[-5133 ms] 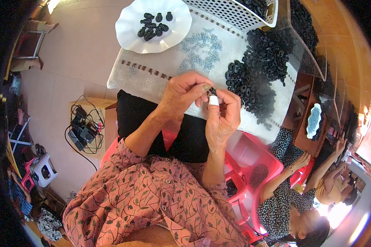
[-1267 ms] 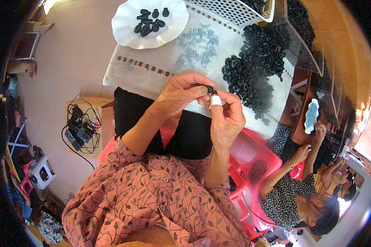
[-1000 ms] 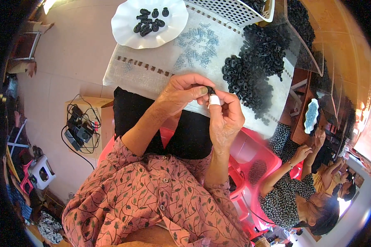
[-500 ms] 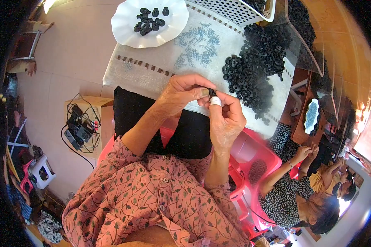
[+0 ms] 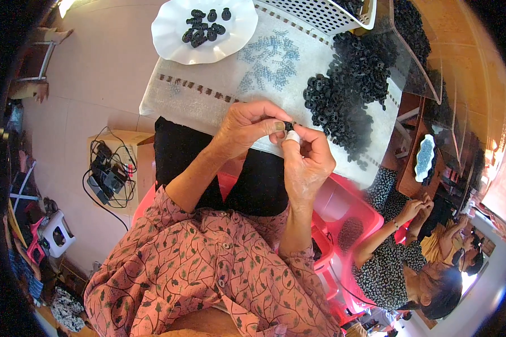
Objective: The person picks up a black plastic piece, fits a white component into it, and places the assembled unit onto a white plate, repeating the process several times.
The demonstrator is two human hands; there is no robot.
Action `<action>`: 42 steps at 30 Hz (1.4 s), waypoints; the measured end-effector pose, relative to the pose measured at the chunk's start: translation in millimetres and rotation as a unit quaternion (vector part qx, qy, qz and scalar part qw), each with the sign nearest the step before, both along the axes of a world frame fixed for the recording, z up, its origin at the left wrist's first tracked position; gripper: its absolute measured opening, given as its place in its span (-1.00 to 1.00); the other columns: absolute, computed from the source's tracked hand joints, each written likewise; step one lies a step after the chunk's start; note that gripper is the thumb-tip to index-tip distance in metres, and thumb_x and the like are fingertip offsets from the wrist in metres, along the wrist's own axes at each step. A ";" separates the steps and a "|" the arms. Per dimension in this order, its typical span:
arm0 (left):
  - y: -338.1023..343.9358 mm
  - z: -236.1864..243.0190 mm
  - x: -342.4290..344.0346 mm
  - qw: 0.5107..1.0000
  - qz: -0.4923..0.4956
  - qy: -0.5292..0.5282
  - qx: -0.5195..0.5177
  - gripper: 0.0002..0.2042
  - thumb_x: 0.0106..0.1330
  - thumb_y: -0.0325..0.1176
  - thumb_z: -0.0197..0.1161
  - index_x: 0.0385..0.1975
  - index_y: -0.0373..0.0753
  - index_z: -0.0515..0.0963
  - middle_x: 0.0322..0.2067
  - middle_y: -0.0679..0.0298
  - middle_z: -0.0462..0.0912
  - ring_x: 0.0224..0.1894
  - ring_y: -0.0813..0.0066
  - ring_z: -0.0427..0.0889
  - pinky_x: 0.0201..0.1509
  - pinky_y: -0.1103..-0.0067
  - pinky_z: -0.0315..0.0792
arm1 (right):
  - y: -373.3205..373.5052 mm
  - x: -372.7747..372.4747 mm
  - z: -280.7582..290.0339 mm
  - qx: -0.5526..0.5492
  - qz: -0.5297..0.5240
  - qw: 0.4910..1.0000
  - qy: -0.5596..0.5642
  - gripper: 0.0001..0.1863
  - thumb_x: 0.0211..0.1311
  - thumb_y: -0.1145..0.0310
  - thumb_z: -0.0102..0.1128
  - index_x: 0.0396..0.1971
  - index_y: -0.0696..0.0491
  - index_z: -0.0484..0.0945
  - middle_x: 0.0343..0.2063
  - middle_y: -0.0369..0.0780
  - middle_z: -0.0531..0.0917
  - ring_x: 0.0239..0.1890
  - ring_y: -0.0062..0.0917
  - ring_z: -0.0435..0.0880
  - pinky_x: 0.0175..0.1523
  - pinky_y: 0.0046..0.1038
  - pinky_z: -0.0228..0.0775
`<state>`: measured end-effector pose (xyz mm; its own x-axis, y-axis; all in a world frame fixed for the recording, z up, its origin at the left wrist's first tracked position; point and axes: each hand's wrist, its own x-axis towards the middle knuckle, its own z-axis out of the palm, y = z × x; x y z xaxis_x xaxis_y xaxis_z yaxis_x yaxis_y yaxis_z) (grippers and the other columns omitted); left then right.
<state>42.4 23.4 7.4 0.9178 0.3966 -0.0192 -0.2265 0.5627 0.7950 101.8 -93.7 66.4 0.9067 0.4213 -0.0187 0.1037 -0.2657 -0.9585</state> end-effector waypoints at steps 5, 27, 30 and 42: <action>-1.6 -2.0 0.2 0.999 0.010 -0.007 0.033 -0.88 0.26 -0.60 0.13 -0.25 -0.38 0.56 -0.42 0.30 0.57 -0.40 0.64 0.53 -0.29 0.67 0.45 | 0.1 0.1 2.1 -0.008 0.001 1.000 -0.001 -0.85 0.04 0.70 0.13 -0.35 0.24 0.54 -0.51 -0.32 0.59 -0.50 -0.78 0.50 -0.42 -0.75 0.31; -2.7 -4.3 0.1 0.998 -0.012 -0.020 0.055 -0.88 0.25 -0.60 0.14 -0.26 -0.37 0.56 -0.42 0.27 0.60 -0.41 0.64 0.57 -0.34 0.69 0.47 | -6.0 10.1 14.8 -0.018 0.030 0.994 0.106 -0.90 0.07 0.67 0.13 -0.39 0.24 0.55 -0.55 -0.25 0.60 -0.57 -0.71 0.56 -0.52 -0.69 0.41; -3.2 -2.4 -0.3 0.999 -0.017 -0.030 0.029 -0.88 0.27 -0.59 0.14 -0.24 -0.38 0.56 -0.42 0.26 0.59 -0.42 0.64 0.56 -0.33 0.69 0.46 | -6.0 8.6 14.4 0.000 0.024 0.995 0.100 -0.92 0.09 0.67 0.12 -0.39 0.24 0.55 -0.53 -0.23 0.60 -0.55 -0.68 0.58 -0.53 -0.68 0.42; -4.2 -6.4 4.0 0.959 0.078 -0.033 0.271 -0.88 0.24 -0.65 0.12 -0.31 -0.35 0.57 -0.46 0.29 0.59 -0.48 0.66 0.56 -0.43 0.69 0.46 | -13.4 9.2 -3.9 -0.083 0.061 0.992 -0.072 -0.90 0.05 0.68 0.14 -0.40 0.24 0.54 -0.58 -0.31 0.58 -0.56 -0.77 0.50 -0.50 -0.72 0.35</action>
